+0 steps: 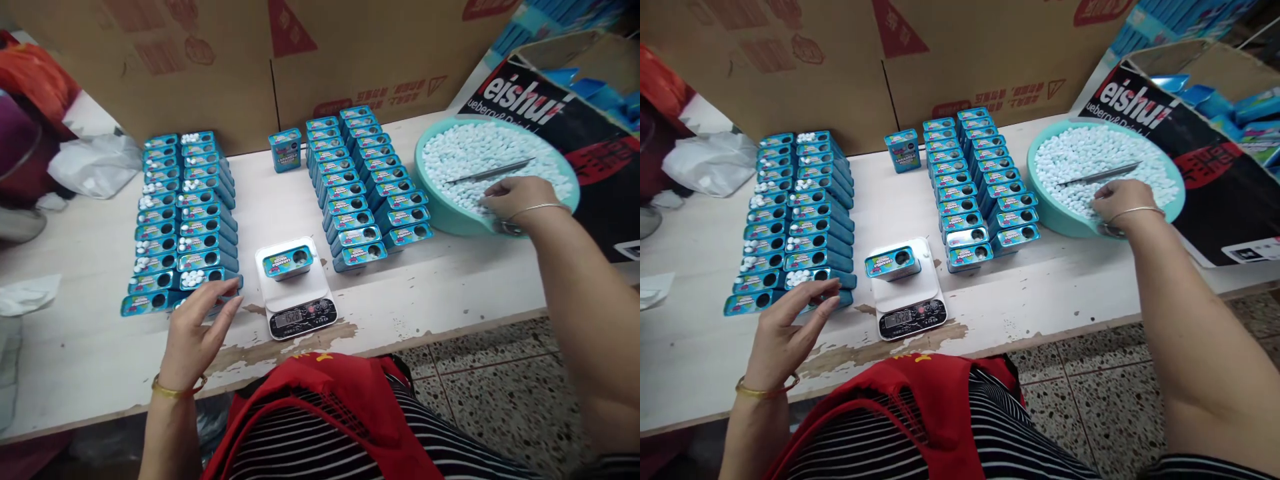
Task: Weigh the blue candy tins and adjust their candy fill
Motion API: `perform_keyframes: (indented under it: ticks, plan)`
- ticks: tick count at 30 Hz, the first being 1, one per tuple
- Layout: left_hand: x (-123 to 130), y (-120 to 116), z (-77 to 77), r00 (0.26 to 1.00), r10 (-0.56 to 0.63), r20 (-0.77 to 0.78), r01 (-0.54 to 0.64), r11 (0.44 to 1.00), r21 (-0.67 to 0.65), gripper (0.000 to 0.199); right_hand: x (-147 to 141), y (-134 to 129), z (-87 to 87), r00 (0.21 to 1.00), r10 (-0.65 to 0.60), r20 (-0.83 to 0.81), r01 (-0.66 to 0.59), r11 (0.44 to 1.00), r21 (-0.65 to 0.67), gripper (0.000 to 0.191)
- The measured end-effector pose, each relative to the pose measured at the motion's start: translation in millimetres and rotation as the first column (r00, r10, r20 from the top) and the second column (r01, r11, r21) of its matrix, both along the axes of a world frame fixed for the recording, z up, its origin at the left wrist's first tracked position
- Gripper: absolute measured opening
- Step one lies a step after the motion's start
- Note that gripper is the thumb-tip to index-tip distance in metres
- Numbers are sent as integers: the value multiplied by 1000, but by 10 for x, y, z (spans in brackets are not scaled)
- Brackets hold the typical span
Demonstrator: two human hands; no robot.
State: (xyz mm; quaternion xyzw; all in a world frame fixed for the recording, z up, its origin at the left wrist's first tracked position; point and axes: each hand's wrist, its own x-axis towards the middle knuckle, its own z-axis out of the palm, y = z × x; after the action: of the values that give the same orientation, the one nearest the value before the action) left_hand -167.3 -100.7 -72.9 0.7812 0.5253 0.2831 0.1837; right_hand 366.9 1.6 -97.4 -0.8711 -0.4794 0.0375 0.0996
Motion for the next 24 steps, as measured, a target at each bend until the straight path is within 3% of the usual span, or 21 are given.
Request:
perform_keyframes:
  ticks: [3,6,8,10,12,14,16,19,24]
  plan:
    - [11,21,0,1000,-7,-14,6,1000,-2,21,-20,18,77,997,-56,43,59,996,-62,21]
    - [14,58,4,1000,-17,-25,17,1000,5,21,-210,-23,253,998,-55,-24,58,987,147,16]
    - [21,82,9,999,-23,-33,23,1000,8,22,-521,-89,398,966,15,-260,76,939,337,11]
    - [40,100,15,999,-26,-36,27,1000,11,22,-980,-174,525,833,278,-479,-17,877,480,5]
    - [68,107,24,999,-36,-32,37,999,12,22,-1516,-255,594,618,538,-574,-176,806,566,5]
    - [96,100,34,999,-47,-23,48,999,12,22,-2027,-312,585,433,705,-562,-352,706,614,5]
    - [108,79,40,999,-51,-15,52,999,9,21,-2425,-336,509,323,807,-494,-515,588,624,6]
    - [93,31,32,999,-41,-6,41,999,-2,21,-2743,-326,361,249,866,-434,-653,481,585,7]
    - [64,-14,-26,1000,-20,7,20,1000,-22,21,-2796,-292,289,244,886,-394,-706,441,554,13]
